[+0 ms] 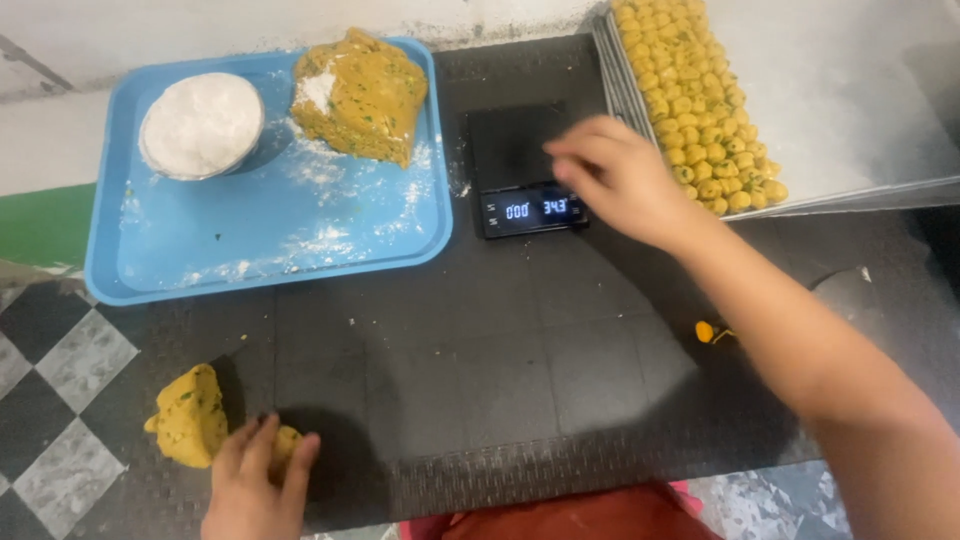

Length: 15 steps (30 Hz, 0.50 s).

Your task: A person is preparing small pieces of dough by weighing portions, rolling them into long cylinders, and then cutting them into uniform small pieces using a hand scraper.

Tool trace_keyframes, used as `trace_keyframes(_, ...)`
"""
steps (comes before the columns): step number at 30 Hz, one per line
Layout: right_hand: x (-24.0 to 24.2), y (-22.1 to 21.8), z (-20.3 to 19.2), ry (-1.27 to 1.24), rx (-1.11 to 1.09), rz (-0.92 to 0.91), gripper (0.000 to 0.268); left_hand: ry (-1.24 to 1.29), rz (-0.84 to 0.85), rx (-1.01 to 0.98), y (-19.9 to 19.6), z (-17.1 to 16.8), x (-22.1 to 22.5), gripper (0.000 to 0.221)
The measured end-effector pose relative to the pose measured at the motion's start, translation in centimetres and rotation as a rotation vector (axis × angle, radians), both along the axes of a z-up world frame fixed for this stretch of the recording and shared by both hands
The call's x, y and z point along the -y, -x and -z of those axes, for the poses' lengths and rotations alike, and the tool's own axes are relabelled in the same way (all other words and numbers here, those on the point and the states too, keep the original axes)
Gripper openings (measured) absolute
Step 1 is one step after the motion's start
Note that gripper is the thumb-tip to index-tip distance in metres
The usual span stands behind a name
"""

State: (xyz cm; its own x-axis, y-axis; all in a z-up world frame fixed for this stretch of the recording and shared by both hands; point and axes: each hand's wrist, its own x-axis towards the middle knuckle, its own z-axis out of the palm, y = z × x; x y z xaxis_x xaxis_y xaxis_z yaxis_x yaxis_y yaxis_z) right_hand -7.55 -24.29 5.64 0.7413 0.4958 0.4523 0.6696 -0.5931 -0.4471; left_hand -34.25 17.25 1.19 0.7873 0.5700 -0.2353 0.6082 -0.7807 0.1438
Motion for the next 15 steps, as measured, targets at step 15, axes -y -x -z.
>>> trace_keyframes(15,25.0,4.8,3.1,-0.036,-0.409,0.813,0.038,0.838,-0.171,0.329,-3.5,-4.7,6.8,0.05)
